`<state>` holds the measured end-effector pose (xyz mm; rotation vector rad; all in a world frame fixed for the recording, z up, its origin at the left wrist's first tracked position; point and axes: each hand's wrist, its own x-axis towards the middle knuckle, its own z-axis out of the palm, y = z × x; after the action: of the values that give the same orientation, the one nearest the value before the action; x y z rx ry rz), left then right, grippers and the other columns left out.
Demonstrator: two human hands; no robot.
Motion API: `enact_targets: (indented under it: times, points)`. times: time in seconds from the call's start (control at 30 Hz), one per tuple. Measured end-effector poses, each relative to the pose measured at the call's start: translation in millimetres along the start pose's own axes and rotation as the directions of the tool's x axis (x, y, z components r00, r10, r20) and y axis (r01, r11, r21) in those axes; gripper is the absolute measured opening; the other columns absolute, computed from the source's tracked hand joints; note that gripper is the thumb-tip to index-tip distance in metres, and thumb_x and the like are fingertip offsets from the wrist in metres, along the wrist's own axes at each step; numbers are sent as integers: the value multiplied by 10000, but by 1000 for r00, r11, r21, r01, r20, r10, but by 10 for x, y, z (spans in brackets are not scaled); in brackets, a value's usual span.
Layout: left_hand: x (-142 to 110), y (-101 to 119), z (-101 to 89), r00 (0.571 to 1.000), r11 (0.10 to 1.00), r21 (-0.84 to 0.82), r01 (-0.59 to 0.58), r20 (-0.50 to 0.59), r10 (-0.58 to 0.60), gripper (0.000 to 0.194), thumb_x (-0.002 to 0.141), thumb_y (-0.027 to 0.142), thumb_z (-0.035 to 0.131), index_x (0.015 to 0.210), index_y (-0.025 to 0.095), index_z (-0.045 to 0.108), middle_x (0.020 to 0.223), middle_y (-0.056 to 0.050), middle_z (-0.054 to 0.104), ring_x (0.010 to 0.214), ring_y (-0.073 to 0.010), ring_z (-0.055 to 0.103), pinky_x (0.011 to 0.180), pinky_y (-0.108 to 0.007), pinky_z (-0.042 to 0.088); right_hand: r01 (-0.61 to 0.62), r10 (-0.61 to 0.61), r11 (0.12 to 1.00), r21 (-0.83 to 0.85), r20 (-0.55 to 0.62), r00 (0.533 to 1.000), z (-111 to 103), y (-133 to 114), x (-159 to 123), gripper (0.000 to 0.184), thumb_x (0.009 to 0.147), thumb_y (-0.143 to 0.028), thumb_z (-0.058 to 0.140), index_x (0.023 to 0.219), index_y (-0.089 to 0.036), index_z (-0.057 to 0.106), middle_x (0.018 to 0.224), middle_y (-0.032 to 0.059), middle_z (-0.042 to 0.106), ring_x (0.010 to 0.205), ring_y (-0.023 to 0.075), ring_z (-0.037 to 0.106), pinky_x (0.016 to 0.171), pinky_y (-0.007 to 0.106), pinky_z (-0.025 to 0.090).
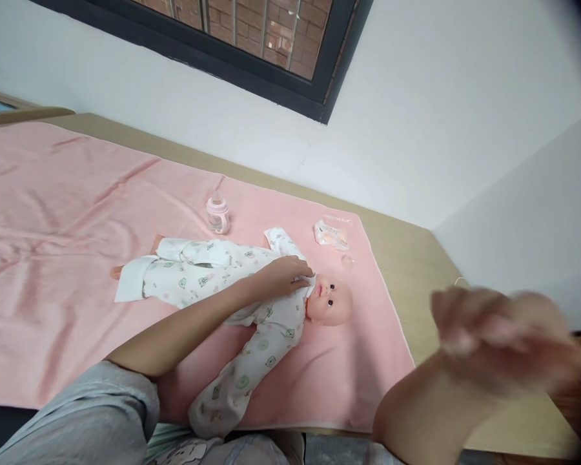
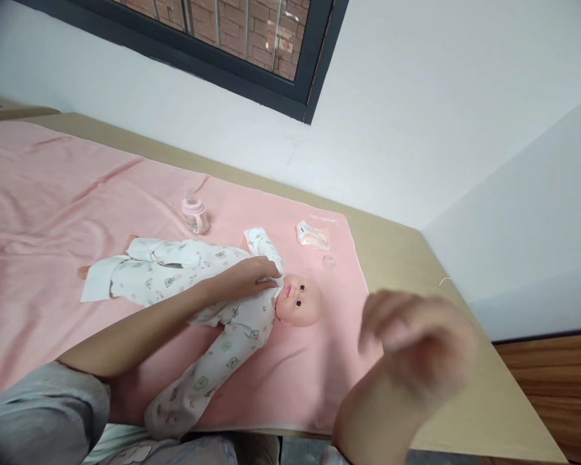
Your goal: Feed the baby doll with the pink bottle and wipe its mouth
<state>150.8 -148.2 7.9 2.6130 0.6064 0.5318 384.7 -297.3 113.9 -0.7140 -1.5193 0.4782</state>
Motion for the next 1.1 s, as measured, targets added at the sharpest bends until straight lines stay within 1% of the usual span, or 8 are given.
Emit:
enact_targets:
  times: [0.07, 0.13, 0.2, 0.3, 0.4, 0.6, 0.87, 1.1]
  points:
    - [2, -3, 18, 1000, 1000, -6, -8, -24, 8, 120, 866, 97, 571, 915, 166, 657, 842, -15, 629, 824, -176, 581, 731, -264, 414, -39, 47, 996, 83, -105, 993, 41, 294, 130, 216, 898, -393, 625, 783, -218, 680, 617, 8, 601, 508, 117, 547, 483, 244, 452]
    - [5, -14, 41, 999, 1000, -15, -12, -39, 11, 117, 870, 106, 572, 923, 163, 659, 855, -20, 636, 838, -180, 581, 743, -271, 419, -202, 231, 970, 138, -240, 943, 47, 777, 214, 275, 847, -436, 682, 725, -192, 647, 637, 9, 621, 561, 103, 568, 554, 218, 472]
    - [11, -26, 64, 999, 1000, -20, -14, -49, 13, 114, 876, 121, 567, 926, 164, 660, 857, -23, 641, 850, -187, 580, 752, -279, 424, -368, 413, 909, 195, -308, 857, 22, 1344, 207, 337, 783, -499, 715, 740, -174, 639, 669, 17, 640, 586, 98, 573, 571, 205, 469]
    - [19, -34, 80, 998, 1000, -16, -24, -65, 23, 121, 870, 115, 561, 919, 168, 659, 847, -18, 641, 838, -182, 576, 758, -282, 428, -588, 648, 760, 277, -393, 652, 3, 2086, 32, 346, 708, -488, 750, 737, -167, 626, 658, 11, 644, 544, 85, 540, 518, 187, 439]
    - [20, -26, 83, 995, 999, -7, -43, -92, 42, 122, 867, 96, 565, 902, 165, 660, 849, -19, 642, 827, -174, 571, 756, -277, 426, -646, 701, 708, 284, -392, 596, 52, 2531, -208, 374, 687, -508, 746, 695, -162, 604, 630, 33, 643, 537, 117, 567, 500, 220, 456]
    - [24, -52, 157, 982, 997, 8, -71, -175, 71, 159, 854, 58, 579, 913, 169, 676, 884, -29, 661, 837, -170, 584, 770, -279, 430, -642, 687, 722, 256, -371, 625, 86, 2772, -461, 487, 601, -627, 762, 692, -177, 600, 678, 56, 670, 626, 160, 627, 606, 279, 525]
    - [26, -83, 204, 966, 994, 33, -101, -237, 106, 244, 861, 65, 497, 917, 189, 700, 929, -45, 679, 847, -168, 595, 771, -285, 445, -626, 642, 765, 153, -249, 725, 125, 2660, -499, 418, 726, -583, 705, 706, -174, 620, 752, 45, 669, 697, 149, 598, 707, 282, 496]
    - [18, -32, 212, 964, 992, 81, -94, -243, 111, 338, 865, 45, 411, 948, 207, 695, 924, -43, 675, 812, -159, 596, 760, -283, 446, -633, 642, 765, 120, -227, 733, 150, 2632, -507, 441, 761, -610, 655, 724, -175, 589, 761, 42, 644, 704, 145, 572, 725, 287, 481]
